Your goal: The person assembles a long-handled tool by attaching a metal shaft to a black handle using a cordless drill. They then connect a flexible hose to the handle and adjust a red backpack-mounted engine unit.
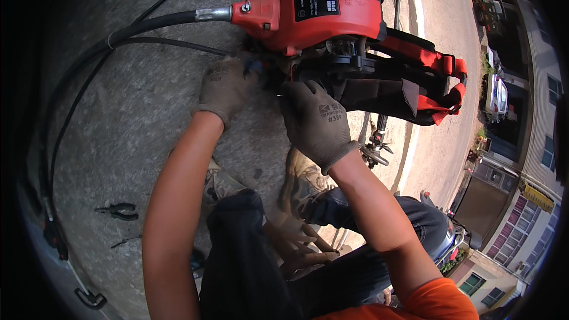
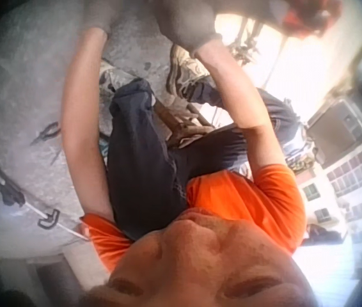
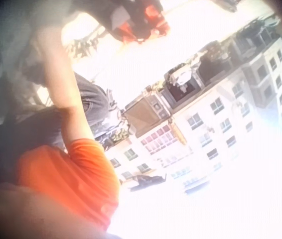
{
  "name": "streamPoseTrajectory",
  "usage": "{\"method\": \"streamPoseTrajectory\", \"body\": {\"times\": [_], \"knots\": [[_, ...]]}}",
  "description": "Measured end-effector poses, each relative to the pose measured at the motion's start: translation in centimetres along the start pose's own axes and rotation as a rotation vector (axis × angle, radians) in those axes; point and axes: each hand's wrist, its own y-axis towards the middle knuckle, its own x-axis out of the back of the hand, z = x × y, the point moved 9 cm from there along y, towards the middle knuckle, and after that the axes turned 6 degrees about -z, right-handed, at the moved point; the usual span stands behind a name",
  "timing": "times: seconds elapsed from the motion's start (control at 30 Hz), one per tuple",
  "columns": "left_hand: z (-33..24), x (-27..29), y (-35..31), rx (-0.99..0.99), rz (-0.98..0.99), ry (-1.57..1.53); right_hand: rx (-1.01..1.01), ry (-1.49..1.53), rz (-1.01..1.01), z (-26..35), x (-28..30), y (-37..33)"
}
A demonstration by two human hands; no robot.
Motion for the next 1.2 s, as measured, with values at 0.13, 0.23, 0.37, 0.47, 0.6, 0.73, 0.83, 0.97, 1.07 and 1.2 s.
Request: {"method": "streamPoseTrajectory", "body": {"times": [0.13, 0.23, 0.37, 0.47, 0.6, 0.73, 0.83, 0.97, 1.07, 1.2], "knots": [[-2.4, 0.6, 0.0, -0.247, -0.152, 0.123, -0.037, 0.081, -0.062, -0.6, 0.5, -0.3], [-2.7, 0.2, 0.1, -0.347, -0.143, 0.206, -0.022, 0.109, -0.071, -0.6, 0.5, -0.2], [-2.0, -0.9, 0.0, -0.271, 0.042, 0.351, -0.014, 0.126, -0.093, -0.4, 0.6, 0.0], [-2.4, 0.0, -0.3, -0.159, 0.126, 0.258, 0.002, 0.114, -0.068, 0.4, 0.6, -0.4], [-3.1, 2.1, -1.6, -0.017, 0.337, 0.076, -0.012, 0.087, -0.037, 1.5, 0.6, -1.0], [-3.7, 4.8, -3.9, 0.103, 0.502, -0.12, 0.03, 0.143, -0.057, 2.8, 0.5, -1.6], [-5.3, 7.5, -4.1, 0.007, 0.382, -0.082, 0.041, 0.186, -0.023, 3.4, -0.2, -2.0], [-6.7, 8.5, -2.6, -0.043, 0.276, -0.081, 0.053, 0.309, -0.076, 4.6, -0.8, -1.7], [-7.8, 9.2, -1.6, -0.14, 0.189, -0.158, 0.049, 0.413, -0.211, 5.3, -0.5, -1.3], [-6.6, 8.2, -1.9, -0.019, 0.294, -0.034, 0.019, 0.413, -0.214, 5.3, -1.9, -1.6]]}}
